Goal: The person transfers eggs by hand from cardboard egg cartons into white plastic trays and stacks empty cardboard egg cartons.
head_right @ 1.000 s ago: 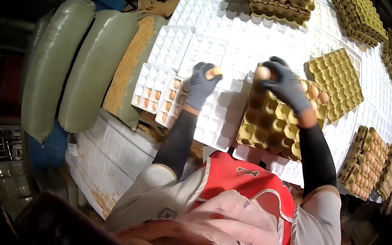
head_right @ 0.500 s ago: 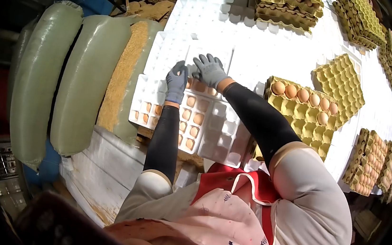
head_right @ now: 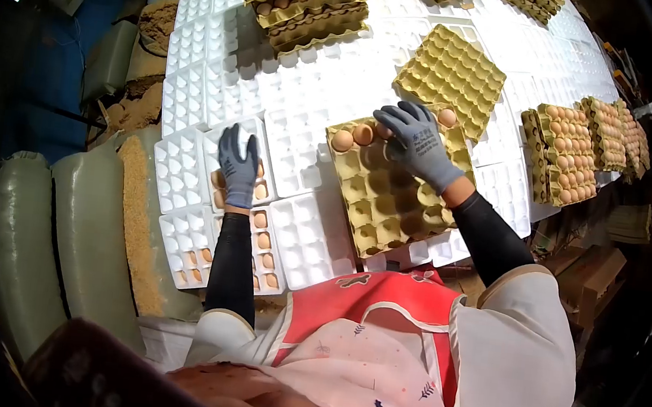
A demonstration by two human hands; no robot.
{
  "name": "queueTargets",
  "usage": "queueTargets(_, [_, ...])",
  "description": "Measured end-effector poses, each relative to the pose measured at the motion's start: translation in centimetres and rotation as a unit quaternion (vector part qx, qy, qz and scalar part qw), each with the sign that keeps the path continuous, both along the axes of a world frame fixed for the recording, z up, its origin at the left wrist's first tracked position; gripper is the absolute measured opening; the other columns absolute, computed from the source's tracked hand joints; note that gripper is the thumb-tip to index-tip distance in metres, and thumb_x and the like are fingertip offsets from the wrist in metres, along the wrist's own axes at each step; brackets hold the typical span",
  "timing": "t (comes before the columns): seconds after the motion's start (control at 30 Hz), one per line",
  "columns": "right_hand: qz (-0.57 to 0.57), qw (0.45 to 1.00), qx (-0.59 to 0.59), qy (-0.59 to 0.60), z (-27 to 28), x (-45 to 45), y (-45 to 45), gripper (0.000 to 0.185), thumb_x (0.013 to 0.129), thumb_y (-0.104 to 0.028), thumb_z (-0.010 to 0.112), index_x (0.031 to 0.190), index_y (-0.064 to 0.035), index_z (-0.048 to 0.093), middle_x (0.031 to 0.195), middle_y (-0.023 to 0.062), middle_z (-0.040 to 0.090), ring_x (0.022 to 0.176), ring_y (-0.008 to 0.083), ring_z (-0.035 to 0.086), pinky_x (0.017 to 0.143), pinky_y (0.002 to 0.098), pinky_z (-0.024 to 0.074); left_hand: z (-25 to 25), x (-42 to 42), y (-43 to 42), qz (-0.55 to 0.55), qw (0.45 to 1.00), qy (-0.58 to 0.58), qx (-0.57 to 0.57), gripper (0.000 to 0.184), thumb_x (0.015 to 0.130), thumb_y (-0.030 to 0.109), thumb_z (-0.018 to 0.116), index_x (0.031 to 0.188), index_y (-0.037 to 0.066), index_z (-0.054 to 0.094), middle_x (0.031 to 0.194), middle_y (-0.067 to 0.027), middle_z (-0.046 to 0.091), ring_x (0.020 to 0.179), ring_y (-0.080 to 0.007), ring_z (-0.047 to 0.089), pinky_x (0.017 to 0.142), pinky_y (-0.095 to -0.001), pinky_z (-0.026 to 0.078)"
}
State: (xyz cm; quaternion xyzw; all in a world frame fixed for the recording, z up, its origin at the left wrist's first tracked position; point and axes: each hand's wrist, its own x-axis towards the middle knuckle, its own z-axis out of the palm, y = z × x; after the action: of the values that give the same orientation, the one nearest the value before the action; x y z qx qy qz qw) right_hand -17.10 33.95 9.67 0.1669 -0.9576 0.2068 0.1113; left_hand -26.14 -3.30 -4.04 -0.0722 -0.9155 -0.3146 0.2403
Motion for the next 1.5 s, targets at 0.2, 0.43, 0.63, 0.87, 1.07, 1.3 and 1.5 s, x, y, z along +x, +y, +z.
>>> queueTargets(0.2, [0.049, 0.997, -0.038, 0.048, -2.5, -1.5, 4.0, 0.044, 0.07, -0.013, 0.076, 0.113, -0.0143, 0.067, 0.115, 0.005, 0.065, 0.114, 0.0268, 0.058, 0.11, 0.0455, 0.0379, 8.4, 4.3, 14.6, -0.288, 0.933, -0.09, -0.196, 0.065, 0.079, 0.035, 0.074, 0.138, 0.016, 0.055, 0.129, -0.0061, 0.06, 0.128, -0.0296, 0.048, 0.115, -0.0565, 0.023])
queueTargets(0.43, [-0.108, 0.927, -0.331, -0.141, -0.7, 3.1, 11.2, 0.042, 0.087, -0.02, 0.074, 0.124, -0.0049, 0.059, 0.113, 0.0069, 0.065, 0.101, 0.0167, 0.063, 0.091, 0.031, 0.0502, 8.6, 1.8, 15.3, -0.302, 0.86, -0.184, 0.368, 0.036, 0.08, 0.004, 0.074, 0.114, 0.001, 0.061, 0.109, -0.0132, 0.063, 0.101, -0.0249, 0.062, 0.092, -0.035, 0.051])
queueTargets(0.63, [-0.03, 0.987, 0.121, -0.104, -2.1, 3.6, 11.1, 0.051, 0.081, -0.019, 0.079, 0.128, -0.0166, 0.061, 0.124, 0.0044, 0.061, 0.106, 0.0268, 0.065, 0.089, 0.0396, 0.0527, 11.7, 2.8, 20.7, -0.263, 0.878, -0.266, -0.298, 0.048, 0.08, 0.033, 0.076, 0.121, 0.012, 0.064, 0.116, -0.0158, 0.066, 0.099, -0.0347, 0.067, 0.085, -0.0426, 0.054])
queueTargets(0.87, [-0.101, 0.868, -0.408, -0.264, 1.0, 1.5, 16.5, 0.049, 0.084, -0.01, 0.075, 0.131, -0.0048, 0.062, 0.127, 0.0055, 0.062, 0.11, 0.0135, 0.06, 0.082, 0.0265, 0.0513, 13.3, 0.5, 20.0, -0.387, 0.628, -0.455, 0.499, 0.059, 0.089, 0.02, 0.071, 0.143, 0.007, 0.051, 0.11, -0.0054, 0.068, 0.095, -0.0145, 0.066, 0.08, -0.0278, 0.056])
queueTargets(1.07, [-0.129, 0.965, 0.203, -0.105, -2.5, -2.3, 13.5, 0.033, 0.078, -0.016, 0.074, 0.11, -0.0194, 0.07, 0.145, 0.0122, 0.05, 0.116, 0.0377, 0.058, 0.091, 0.0444, 0.0524, 14.9, 3.0, 30.7, -0.262, 0.844, -0.249, -0.396, 0.061, 0.08, 0.045, 0.075, 0.127, 0.008, 0.065, 0.141, -0.014, 0.051, 0.102, -0.0301, 0.059, 0.063, -0.0426, 0.053])
queueTargets(1.3, [-0.134, 0.966, -0.071, -0.21, 0.4, -3.9, 14.0, 0.042, 0.074, -0.01, 0.079, 0.113, -0.0028, 0.067, 0.127, 0.0119, 0.059, 0.113, 0.027, 0.063, 0.094, 0.0356, 0.0508, 10.6, 2.0, 24.9, -0.242, 0.943, -0.227, -0.024, 0.053, 0.073, 0.048, 0.081, 0.116, 0.018, 0.07, 0.138, -0.0177, 0.05, 0.111, -0.0306, 0.063, 0.086, -0.041, 0.055])
queueTargets(1.5, [0.094, 0.974, -0.106, -0.178, -0.2, -10.3, -4.7, 0.047, 0.075, -0.015, 0.08, 0.119, -0.0089, 0.066, 0.141, 0.0165, 0.054, 0.117, 0.0328, 0.063, 0.097, 0.0379, 0.0525, 3.7, -1.0, 0.8, 0.108, 0.97, -0.202, -0.08, 0.051, 0.078, 0.042, 0.078, 0.118, 0.013, 0.067, 0.128, -0.0189, 0.056, 0.11, -0.0344, 0.06, 0.089, -0.0444, 0.052])
